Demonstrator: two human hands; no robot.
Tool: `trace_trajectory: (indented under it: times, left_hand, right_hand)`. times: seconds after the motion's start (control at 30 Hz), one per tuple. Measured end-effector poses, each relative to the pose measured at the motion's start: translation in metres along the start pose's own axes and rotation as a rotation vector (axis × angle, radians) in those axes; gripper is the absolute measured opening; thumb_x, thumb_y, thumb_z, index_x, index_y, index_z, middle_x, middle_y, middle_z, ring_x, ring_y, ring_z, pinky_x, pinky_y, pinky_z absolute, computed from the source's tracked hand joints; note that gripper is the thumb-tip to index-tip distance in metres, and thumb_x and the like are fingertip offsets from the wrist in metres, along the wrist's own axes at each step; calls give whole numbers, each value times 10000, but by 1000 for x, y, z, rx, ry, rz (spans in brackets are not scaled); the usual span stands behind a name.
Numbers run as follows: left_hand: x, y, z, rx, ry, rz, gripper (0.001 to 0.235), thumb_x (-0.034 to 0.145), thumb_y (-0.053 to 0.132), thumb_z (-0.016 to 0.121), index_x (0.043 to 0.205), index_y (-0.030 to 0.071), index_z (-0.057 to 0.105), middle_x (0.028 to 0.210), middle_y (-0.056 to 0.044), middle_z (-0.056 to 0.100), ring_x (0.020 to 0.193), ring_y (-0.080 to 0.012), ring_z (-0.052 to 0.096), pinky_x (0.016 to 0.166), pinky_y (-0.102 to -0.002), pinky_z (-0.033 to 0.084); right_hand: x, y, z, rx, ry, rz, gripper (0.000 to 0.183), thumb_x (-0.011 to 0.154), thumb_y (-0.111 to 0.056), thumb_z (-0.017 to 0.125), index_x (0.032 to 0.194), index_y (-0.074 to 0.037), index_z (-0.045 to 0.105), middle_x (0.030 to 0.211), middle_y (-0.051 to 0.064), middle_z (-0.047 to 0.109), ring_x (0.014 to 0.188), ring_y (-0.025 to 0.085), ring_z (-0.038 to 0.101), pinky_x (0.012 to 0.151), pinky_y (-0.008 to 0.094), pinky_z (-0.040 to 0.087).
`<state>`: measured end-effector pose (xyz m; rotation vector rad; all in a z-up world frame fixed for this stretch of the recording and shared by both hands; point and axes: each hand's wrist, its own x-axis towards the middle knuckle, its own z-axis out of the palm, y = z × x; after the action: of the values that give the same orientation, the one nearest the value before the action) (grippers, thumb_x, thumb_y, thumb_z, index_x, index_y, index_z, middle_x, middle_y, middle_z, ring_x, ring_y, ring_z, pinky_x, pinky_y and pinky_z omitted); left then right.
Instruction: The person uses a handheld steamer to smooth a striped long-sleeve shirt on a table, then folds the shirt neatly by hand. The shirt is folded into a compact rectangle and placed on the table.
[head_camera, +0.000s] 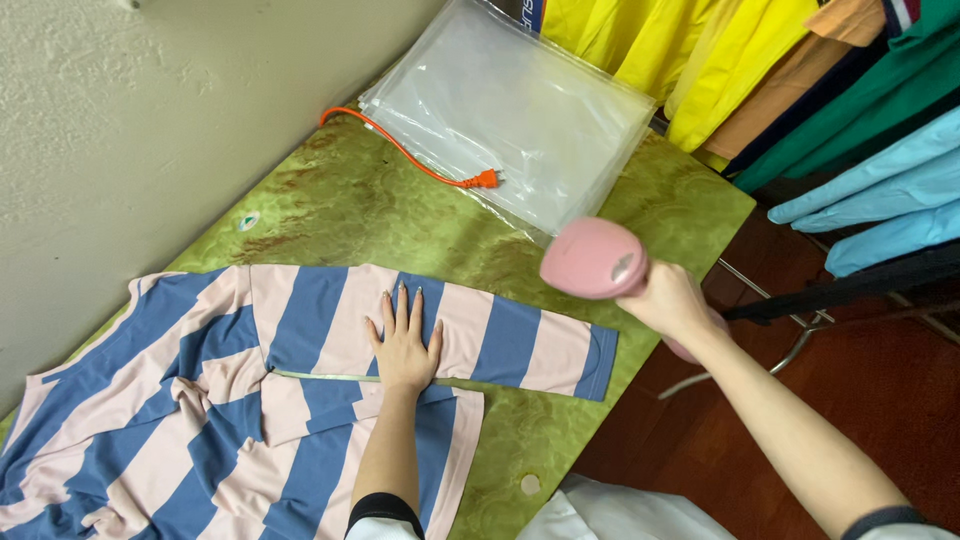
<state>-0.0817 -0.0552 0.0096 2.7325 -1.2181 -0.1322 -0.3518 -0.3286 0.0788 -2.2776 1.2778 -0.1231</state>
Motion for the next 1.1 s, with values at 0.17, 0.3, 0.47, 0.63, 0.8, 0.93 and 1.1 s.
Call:
trace_trajectory:
  times: [0.17,0.3,0.47,0.63,0.8,0.93,1.1]
  left_hand:
    - [0,1,-2,8,22,-9,604,914,583,282,1457,319,268,1566,38,170,1457,-199,62,1126,-565,65]
    - [0,0,-4,-8,8,1,602,915,573,289,1457,312,268,1563,33,170,1454,-201,65,1121,-558,62]
    - [2,-1,-4,-27,24,-4,607,906,572,313,1448,299,289,1558,16,181,1447,-217,75,1111,-568,68]
    - [0,0,-10,-67,27,1,610,909,551,336,1452,275,293,1554,-7,190,1442,-235,84,1102,-574,61]
    - [1,-5,-3,-144,89,49,616,907,551,327,1447,255,311,1546,-30,217,1441,-259,100,1095,-586,39]
    - [0,-7,5,-134,123,40,624,901,563,318,1446,260,312,1546,-27,216,1442,-256,96,1093,-588,43]
    - [-1,-9,7,-163,94,57,627,908,563,303,1456,259,288,1552,-35,198,1442,-270,93,1093,-594,39]
  right_hand:
    - [77,-71,33,-23,191,-77,387,700,-416,690,982,-158,626,932,77,673,874,369,657,776,528,524]
    - [116,-107,36,-242,255,-124,373,732,-298,632,1038,-108,534,972,92,632,780,399,674,764,521,536]
    - [165,-88,51,-400,340,-176,404,732,-212,685,1058,-52,507,977,101,580,737,383,680,729,500,556]
    - [169,-79,47,-526,386,-226,423,729,-216,713,1053,-32,512,950,82,551,699,329,693,683,453,578]
    - [179,-58,62,-644,494,-244,476,696,-251,763,1062,-57,530,945,56,550,720,271,696,693,397,568]
    - [172,-54,74,-598,530,-244,504,685,-232,780,1071,-38,520,955,64,529,736,286,691,716,410,554]
    - [159,-64,76,-547,460,-217,586,703,-309,796,1121,-29,495,1010,114,512,825,342,664,750,495,487]
